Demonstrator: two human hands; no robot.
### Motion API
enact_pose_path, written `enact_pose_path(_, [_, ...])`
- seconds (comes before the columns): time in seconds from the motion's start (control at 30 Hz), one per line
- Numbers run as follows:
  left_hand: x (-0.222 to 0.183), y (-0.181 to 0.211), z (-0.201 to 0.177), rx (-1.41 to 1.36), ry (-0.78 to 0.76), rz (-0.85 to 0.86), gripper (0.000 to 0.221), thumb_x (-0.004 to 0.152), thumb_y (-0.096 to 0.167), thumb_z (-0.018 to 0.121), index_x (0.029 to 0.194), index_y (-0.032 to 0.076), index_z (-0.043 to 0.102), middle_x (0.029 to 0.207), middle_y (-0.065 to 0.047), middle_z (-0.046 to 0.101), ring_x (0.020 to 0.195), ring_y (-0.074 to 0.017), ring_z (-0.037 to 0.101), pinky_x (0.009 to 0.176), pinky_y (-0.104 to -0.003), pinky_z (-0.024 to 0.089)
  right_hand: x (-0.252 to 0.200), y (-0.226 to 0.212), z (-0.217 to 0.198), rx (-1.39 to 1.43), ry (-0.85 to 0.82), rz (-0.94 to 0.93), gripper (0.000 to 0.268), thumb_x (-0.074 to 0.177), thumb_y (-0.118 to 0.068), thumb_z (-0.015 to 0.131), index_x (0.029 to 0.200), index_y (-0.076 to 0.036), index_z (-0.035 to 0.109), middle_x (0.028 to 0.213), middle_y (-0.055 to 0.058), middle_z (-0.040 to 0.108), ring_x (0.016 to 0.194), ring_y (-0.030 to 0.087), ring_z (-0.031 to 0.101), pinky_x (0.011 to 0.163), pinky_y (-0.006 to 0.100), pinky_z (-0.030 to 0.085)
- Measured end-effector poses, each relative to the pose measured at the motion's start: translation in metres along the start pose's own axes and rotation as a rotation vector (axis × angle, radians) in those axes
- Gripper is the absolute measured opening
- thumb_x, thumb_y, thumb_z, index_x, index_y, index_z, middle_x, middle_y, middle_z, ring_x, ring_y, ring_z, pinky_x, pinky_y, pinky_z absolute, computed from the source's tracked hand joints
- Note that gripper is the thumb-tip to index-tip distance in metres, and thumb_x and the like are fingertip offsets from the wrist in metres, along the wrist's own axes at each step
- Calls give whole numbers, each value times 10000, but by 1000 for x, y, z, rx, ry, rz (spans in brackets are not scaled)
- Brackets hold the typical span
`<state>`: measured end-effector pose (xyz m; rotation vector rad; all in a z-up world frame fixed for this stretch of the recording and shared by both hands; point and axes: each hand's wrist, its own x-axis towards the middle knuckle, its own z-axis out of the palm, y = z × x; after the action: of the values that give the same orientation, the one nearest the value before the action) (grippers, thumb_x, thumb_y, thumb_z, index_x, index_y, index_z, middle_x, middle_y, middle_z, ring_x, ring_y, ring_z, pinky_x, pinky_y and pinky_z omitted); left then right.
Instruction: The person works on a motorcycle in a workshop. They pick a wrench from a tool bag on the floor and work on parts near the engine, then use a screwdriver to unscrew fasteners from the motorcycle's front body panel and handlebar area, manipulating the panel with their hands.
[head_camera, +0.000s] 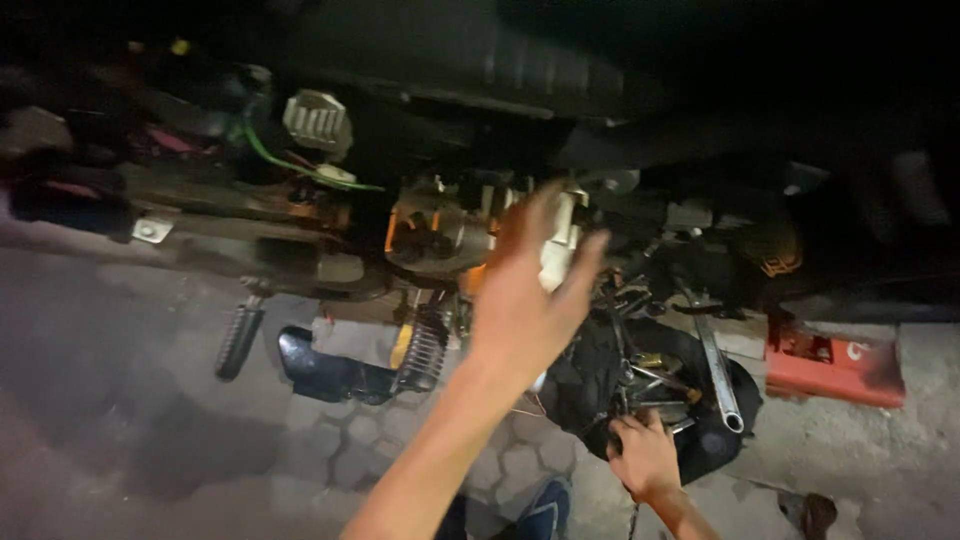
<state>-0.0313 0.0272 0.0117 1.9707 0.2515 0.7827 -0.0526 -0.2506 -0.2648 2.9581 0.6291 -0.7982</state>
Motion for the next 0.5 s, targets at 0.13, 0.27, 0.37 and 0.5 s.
enact_pose_path(0.13, [29, 4, 31, -121, -157, -531, 570, 980, 404, 645, 1453, 133, 479, 1202, -90, 730, 839, -324, 750, 798, -417, 542, -1, 0, 8, -60, 49, -30, 366, 817, -366, 683, 1148, -211, 713, 1213, -51, 699, 1294, 288, 511, 1033, 466, 494])
enact_pose_path(0.27, [36, -32, 46, -422, 228, -280, 378, 988, 320, 750, 1189, 16, 649, 999, -121, 763, 887, -212, 733, 788, -320, 582, 8, 10, 22, -67, 24, -25, 444, 804, -375, 692, 1221, -220, 698, 1209, -22, 694, 1268, 298, 515, 1005, 486, 496])
enact_pose_path(0.37, [47, -27, 44, -500, 190, -387, 395, 956, 323, 738, 1240, 58, 669, 953, -104, 758, 830, -206, 722, 726, -325, 559, 6, 12, 24, -68, 29, -24, 426, 829, -383, 678, 1225, -230, 698, 1216, -34, 703, 1281, 294, 520, 1031, 480, 492])
enact_pose_path(0.5, [43, -25, 41, -42, 209, -310, 389, 965, 404, 700, 1214, 105, 691, 938, -129, 747, 796, -292, 699, 683, -405, 542, 4, -5, 5, -135, -51, 47, 391, 874, -391, 654, 1236, -247, 685, 1269, -50, 696, 1323, 270, 523, 1092, 456, 479])
